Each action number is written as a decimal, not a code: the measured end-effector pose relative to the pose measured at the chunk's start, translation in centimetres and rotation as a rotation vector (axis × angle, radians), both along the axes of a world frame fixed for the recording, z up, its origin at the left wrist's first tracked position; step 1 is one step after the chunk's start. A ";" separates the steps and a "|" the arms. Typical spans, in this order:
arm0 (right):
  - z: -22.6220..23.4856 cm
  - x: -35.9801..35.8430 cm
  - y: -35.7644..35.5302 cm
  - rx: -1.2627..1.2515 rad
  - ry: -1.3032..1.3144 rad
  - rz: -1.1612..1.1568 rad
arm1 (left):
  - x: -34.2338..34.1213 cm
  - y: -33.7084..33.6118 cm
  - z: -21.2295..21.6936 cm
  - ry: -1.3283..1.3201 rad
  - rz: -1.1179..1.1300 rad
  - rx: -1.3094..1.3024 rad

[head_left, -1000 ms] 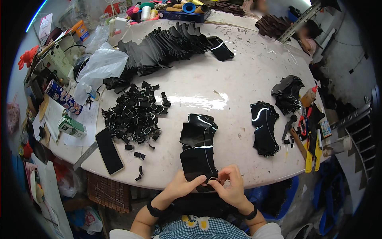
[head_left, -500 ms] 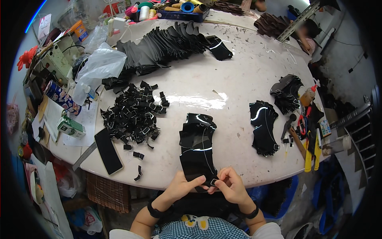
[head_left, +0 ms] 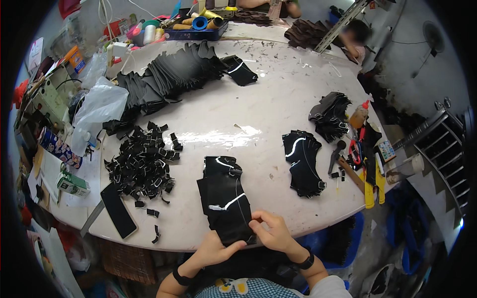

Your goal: The recorder is inspecting and sorting black shoe upper components at a workstation.

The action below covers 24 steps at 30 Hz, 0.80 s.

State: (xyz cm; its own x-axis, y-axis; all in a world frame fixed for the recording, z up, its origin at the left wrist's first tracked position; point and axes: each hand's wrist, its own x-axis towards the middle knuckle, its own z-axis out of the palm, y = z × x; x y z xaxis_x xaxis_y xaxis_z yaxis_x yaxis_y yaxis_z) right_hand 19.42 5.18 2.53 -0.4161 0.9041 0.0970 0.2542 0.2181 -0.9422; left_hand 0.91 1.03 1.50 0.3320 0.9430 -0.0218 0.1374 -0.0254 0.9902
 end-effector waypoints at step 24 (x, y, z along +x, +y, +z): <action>0.6 7.6 5.0 0.554 -0.520 -0.699 | -10.4 2.5 -1.1 0.946 0.773 0.472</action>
